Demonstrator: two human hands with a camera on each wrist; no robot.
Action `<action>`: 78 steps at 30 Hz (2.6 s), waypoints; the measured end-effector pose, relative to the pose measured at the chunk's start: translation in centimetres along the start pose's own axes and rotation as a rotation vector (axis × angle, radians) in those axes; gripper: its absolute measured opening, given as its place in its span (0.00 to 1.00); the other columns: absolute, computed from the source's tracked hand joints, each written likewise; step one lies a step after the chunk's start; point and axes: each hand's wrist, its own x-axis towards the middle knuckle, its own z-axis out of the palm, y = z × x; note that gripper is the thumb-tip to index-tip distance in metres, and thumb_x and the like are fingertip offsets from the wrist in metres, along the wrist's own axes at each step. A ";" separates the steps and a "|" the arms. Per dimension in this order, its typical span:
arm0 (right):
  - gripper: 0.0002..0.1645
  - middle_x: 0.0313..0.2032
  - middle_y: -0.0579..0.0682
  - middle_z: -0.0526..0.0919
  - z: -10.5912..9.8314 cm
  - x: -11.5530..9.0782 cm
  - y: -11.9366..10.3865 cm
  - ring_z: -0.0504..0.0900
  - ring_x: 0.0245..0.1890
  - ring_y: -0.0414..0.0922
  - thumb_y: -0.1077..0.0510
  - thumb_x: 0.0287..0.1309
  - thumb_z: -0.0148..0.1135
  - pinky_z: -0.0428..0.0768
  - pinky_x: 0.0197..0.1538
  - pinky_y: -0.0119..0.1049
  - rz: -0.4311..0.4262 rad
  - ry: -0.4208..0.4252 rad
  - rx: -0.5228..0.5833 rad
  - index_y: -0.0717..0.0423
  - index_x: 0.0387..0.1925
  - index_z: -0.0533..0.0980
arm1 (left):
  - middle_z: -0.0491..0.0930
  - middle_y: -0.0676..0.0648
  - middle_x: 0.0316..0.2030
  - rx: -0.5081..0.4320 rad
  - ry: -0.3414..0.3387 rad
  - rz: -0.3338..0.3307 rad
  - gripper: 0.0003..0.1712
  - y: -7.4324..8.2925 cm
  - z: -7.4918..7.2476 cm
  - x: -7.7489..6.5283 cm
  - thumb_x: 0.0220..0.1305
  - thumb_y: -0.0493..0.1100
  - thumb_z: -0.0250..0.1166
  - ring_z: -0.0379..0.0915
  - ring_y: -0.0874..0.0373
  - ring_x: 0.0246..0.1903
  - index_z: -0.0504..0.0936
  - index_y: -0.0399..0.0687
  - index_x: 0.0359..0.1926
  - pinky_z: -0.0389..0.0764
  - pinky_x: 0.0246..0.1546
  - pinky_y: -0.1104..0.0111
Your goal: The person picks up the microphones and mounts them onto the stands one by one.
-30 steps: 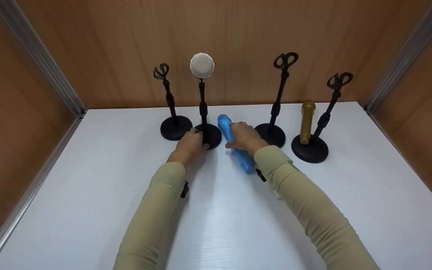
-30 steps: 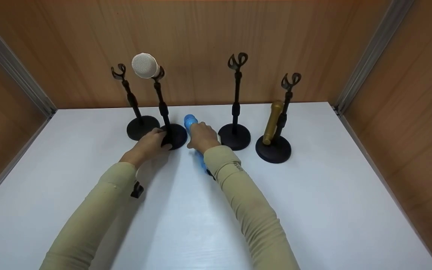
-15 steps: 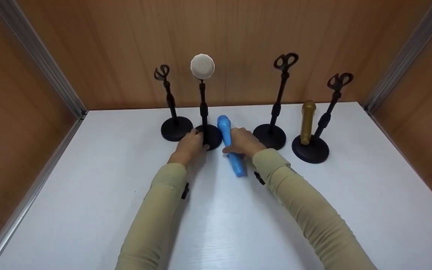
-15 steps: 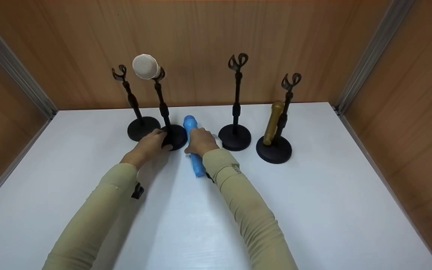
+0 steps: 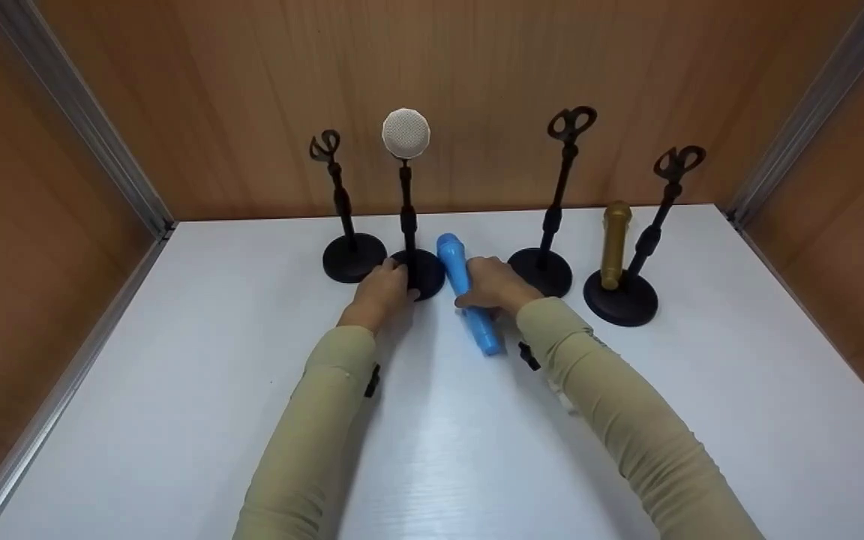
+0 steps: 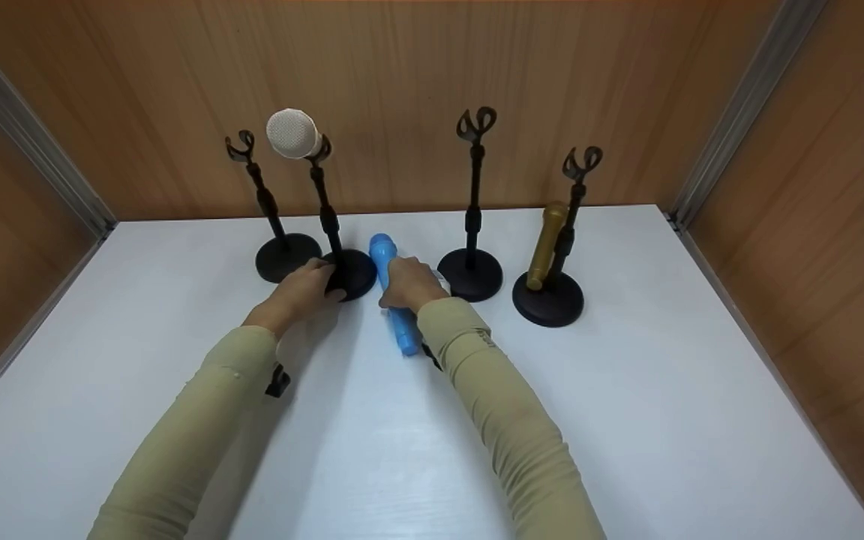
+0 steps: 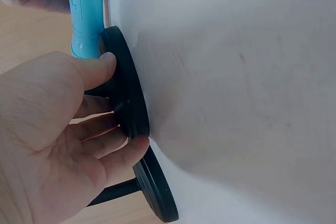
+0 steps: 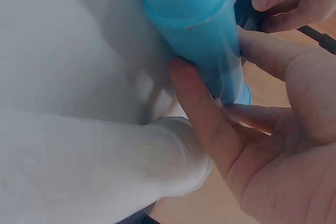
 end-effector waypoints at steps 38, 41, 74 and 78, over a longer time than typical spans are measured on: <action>0.57 0.62 0.59 0.72 -7.2 -8.6 2.4 0.80 0.58 0.59 0.50 0.59 0.75 0.85 0.47 0.55 -0.304 0.068 0.526 0.45 0.80 0.50 | 0.69 0.31 0.65 0.022 0.069 0.048 0.27 0.0 0.6 -0.5 0.75 0.45 0.62 0.68 0.39 0.65 0.72 0.28 0.65 0.72 0.65 0.53; 0.57 0.63 0.59 0.71 -7.9 -9.7 3.1 0.79 0.59 0.60 0.51 0.60 0.74 0.84 0.50 0.56 -0.337 0.112 0.550 0.46 0.81 0.49 | 0.72 0.31 0.62 0.035 0.112 0.061 0.25 0.1 0.8 -0.6 0.73 0.44 0.63 0.72 0.38 0.62 0.76 0.28 0.61 0.75 0.61 0.52; 0.52 0.71 0.68 0.62 -11.9 -18.3 11.7 0.71 0.62 0.75 0.51 0.66 0.68 0.72 0.56 0.71 -0.330 0.424 0.327 0.59 0.77 0.47 | 0.80 0.47 0.59 -0.455 -0.134 0.454 0.21 13.7 3.4 -5.1 0.73 0.46 0.64 0.75 0.53 0.59 0.80 0.45 0.62 0.77 0.57 0.67; 0.51 0.71 0.65 0.65 -11.9 -18.7 12.2 0.72 0.62 0.74 0.51 0.65 0.69 0.73 0.56 0.70 -0.335 0.454 0.320 0.59 0.77 0.50 | 0.78 0.50 0.61 -0.484 -0.148 0.445 0.23 15.9 4.2 -5.2 0.72 0.47 0.65 0.74 0.55 0.60 0.78 0.47 0.65 0.76 0.57 0.71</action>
